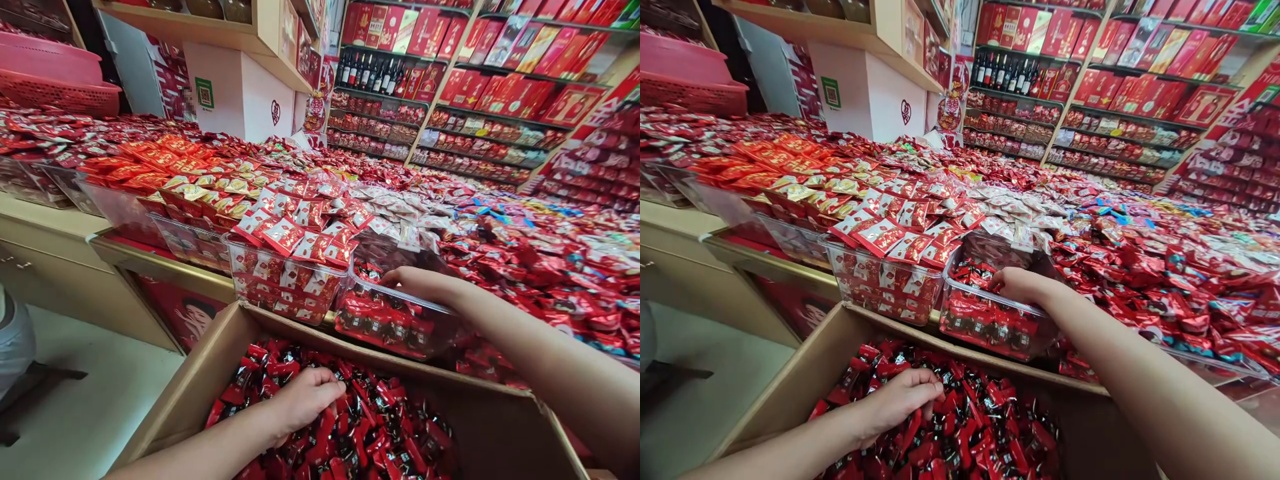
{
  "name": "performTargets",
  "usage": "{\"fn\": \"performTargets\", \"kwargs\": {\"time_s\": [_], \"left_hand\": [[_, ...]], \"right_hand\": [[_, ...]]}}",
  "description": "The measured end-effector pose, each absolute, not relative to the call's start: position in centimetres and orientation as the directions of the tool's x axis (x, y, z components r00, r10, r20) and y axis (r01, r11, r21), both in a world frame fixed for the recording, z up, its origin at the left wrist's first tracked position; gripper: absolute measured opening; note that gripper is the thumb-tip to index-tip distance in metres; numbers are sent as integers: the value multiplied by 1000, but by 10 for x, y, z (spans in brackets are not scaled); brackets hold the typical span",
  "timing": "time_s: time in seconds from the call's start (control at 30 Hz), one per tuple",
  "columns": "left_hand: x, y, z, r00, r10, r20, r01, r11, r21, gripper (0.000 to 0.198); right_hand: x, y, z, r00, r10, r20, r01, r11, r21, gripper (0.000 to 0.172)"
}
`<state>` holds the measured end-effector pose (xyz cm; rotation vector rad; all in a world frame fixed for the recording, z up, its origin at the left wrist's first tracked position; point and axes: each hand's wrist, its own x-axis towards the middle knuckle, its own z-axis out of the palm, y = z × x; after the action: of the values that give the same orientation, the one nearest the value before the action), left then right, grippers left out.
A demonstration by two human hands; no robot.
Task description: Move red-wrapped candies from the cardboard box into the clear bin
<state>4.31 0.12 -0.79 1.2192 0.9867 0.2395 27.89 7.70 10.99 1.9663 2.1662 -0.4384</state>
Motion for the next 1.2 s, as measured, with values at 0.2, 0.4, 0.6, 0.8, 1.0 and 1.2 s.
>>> {"fn": "performTargets", "kwargs": {"time_s": [0.2,0.4,0.6,0.8,1.0,1.2], "left_hand": [[40,6,4,694,576,-432,37,571,820,28],[35,11,16,743,542,-394,-107,677,729,26],[37,4,24,670,644,-370,-131,593,795,29],[40,-3,17,621,721,-308,-142,490,860,25],[44,-2,16,620,642,-450,-122,646,753,24],[46,-6,13,716,459,-527,49,719,693,25]], "right_hand": [[287,81,107,-76,977,-197,993,56,-104,26],[275,56,148,-77,948,309,990,108,-86,22],[219,-40,131,-24,931,365,849,213,-484,19],[196,-69,34,-13,997,-72,380,-61,-923,24],[207,-75,32,-36,999,-5,142,0,-990,34],[208,-79,33,-185,944,272,487,328,-809,18]]}}
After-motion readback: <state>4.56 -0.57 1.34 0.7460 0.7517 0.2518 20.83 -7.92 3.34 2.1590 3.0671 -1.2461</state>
